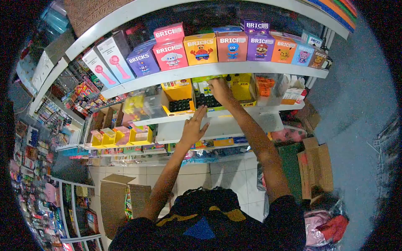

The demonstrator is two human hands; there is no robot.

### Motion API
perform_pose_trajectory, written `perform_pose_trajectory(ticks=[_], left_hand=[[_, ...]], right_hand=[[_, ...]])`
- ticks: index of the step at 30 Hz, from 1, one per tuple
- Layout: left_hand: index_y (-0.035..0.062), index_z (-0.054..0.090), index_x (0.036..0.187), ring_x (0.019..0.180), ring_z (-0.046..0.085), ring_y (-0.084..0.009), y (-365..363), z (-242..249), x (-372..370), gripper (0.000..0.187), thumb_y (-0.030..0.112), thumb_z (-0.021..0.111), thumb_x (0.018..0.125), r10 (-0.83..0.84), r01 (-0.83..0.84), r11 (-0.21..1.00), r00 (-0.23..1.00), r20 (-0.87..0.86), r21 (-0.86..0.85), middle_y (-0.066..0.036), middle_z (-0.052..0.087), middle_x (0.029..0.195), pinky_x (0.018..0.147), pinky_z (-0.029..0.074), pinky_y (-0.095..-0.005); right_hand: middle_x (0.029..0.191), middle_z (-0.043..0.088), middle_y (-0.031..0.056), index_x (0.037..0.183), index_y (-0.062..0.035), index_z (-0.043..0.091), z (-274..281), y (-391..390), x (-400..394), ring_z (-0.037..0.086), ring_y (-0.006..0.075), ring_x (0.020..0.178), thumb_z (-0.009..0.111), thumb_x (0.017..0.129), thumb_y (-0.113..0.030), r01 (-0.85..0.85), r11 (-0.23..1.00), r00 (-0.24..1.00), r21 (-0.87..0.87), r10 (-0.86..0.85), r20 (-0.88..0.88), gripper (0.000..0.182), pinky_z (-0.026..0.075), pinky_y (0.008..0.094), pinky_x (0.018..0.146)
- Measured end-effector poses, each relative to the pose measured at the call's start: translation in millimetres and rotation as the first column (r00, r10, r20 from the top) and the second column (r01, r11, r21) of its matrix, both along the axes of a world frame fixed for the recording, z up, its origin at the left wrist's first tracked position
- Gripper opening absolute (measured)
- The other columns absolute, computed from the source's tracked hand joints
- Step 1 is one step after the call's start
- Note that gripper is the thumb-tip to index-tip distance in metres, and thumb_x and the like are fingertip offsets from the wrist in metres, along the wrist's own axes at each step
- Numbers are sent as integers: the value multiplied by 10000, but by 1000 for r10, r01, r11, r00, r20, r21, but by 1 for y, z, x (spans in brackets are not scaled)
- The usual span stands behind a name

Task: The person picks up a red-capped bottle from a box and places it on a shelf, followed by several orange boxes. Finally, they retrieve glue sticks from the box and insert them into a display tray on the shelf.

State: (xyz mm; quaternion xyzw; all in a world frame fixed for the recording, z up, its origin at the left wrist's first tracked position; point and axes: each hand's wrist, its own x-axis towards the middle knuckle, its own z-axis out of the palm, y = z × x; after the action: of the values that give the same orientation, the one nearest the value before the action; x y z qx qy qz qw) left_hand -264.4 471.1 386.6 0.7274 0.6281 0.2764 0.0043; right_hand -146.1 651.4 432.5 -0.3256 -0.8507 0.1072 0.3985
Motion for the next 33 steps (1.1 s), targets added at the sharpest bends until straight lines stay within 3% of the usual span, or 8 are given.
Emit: perform_pose_trajectory(ticks=[5,14,17,20,24,27,31,33], left_hand=[[150,269,1439,1177,490,-339,1,-3,4,678,192,599,848,8,-8,1000,998,70,7,-107,323,1456,846,446,-477],[145,253,1448,1194,472,-335,0,-6,6,708,133,598,830,-10,6,1000,989,145,23,-120,320,1456,836,444,-455],[142,249,1449,1187,475,-337,1,-9,6,728,111,603,813,-23,14,998,990,140,63,-113,319,1459,842,444,-442],[128,273,1434,1007,584,-330,0,-7,7,727,104,610,791,13,-22,995,996,88,101,-102,342,1444,809,469,-430],[134,272,1434,979,594,-327,-2,-11,6,731,114,614,788,11,-19,994,997,72,110,-87,309,1467,813,469,-435],[134,267,1435,967,596,-324,-2,-12,4,736,113,614,786,17,-21,994,999,42,112,-82,271,1489,785,466,-434],[127,291,1422,973,584,-334,-13,-12,5,718,115,616,783,31,-45,994,990,140,102,-104,234,1503,790,467,-432],[120,373,1376,1029,557,-360,-28,-24,3,636,106,618,789,63,-94,986,973,224,134,-143,332,1432,833,466,-437]], right_hand=[[738,611,240,819,19,661,16,-4,-1,617,391,758,620,746,-20,60,996,993,-67,-53,102,93,479,454,691],[697,593,219,739,8,627,4,6,-2,600,401,696,639,761,-62,15,1000,999,-27,-14,29,74,473,445,644],[829,630,243,871,14,671,16,-7,-2,619,389,827,622,729,4,74,993,990,-97,-61,131,151,486,447,735],[829,630,241,911,3,663,4,3,0,612,401,801,658,753,-30,5,999,997,37,-8,82,161,497,431,722],[1075,602,229,1134,1,589,14,-17,6,585,363,991,686,743,-40,16,995,996,103,-25,84,404,479,394,855],[1059,601,231,1157,-21,582,23,-49,8,551,388,1033,695,745,-75,24,1000,999,1,-24,-23,430,452,443,875],[967,638,171,1051,-21,604,27,-126,17,613,330,879,672,786,-99,-266,955,946,-131,233,-224,285,484,402,779],[892,652,139,1008,-31,610,-15,-156,27,627,308,809,657,805,-101,-227,962,964,-149,201,-173,220,491,393,733]])
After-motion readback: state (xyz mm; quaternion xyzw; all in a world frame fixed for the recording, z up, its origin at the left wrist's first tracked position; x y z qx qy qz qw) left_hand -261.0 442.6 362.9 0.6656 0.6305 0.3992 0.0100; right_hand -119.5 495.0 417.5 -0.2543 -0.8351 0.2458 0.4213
